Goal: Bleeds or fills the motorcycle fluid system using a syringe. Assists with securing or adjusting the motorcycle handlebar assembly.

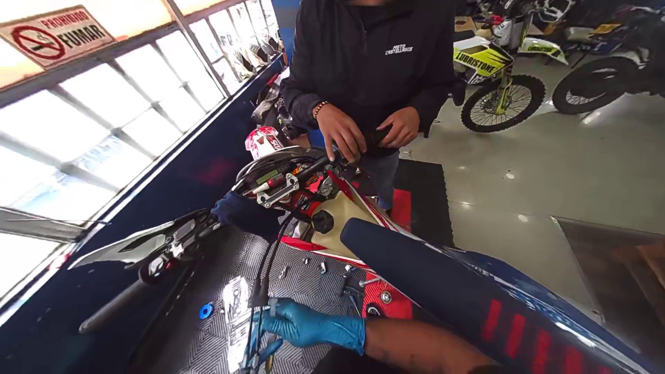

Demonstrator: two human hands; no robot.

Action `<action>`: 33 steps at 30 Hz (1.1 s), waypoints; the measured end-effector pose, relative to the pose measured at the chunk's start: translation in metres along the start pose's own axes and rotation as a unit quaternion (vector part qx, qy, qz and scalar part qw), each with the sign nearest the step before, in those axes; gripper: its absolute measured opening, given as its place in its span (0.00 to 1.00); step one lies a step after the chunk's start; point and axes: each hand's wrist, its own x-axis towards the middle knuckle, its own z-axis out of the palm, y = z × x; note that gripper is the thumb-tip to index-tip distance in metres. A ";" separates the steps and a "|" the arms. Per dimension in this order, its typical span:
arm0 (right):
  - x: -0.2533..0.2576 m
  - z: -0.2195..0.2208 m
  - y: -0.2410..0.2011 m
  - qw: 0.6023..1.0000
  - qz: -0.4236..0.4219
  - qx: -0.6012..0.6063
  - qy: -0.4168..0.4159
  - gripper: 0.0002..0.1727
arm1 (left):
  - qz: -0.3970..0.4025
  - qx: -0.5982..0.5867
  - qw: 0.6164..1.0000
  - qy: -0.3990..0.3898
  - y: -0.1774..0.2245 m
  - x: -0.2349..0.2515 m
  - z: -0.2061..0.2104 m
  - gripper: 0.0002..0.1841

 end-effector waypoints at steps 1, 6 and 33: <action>0.002 -0.002 0.002 0.999 0.033 0.038 -0.016 0.20 | -0.001 0.029 0.999 0.013 0.007 0.005 0.006 0.30; 0.001 -0.025 -0.005 0.989 0.117 0.065 -0.057 0.23 | -0.002 0.078 0.993 0.083 0.001 0.015 0.021 0.30; -0.001 -0.384 -0.175 0.649 0.044 -0.759 -0.026 0.27 | 0.095 0.042 0.987 0.122 0.003 0.043 0.062 0.21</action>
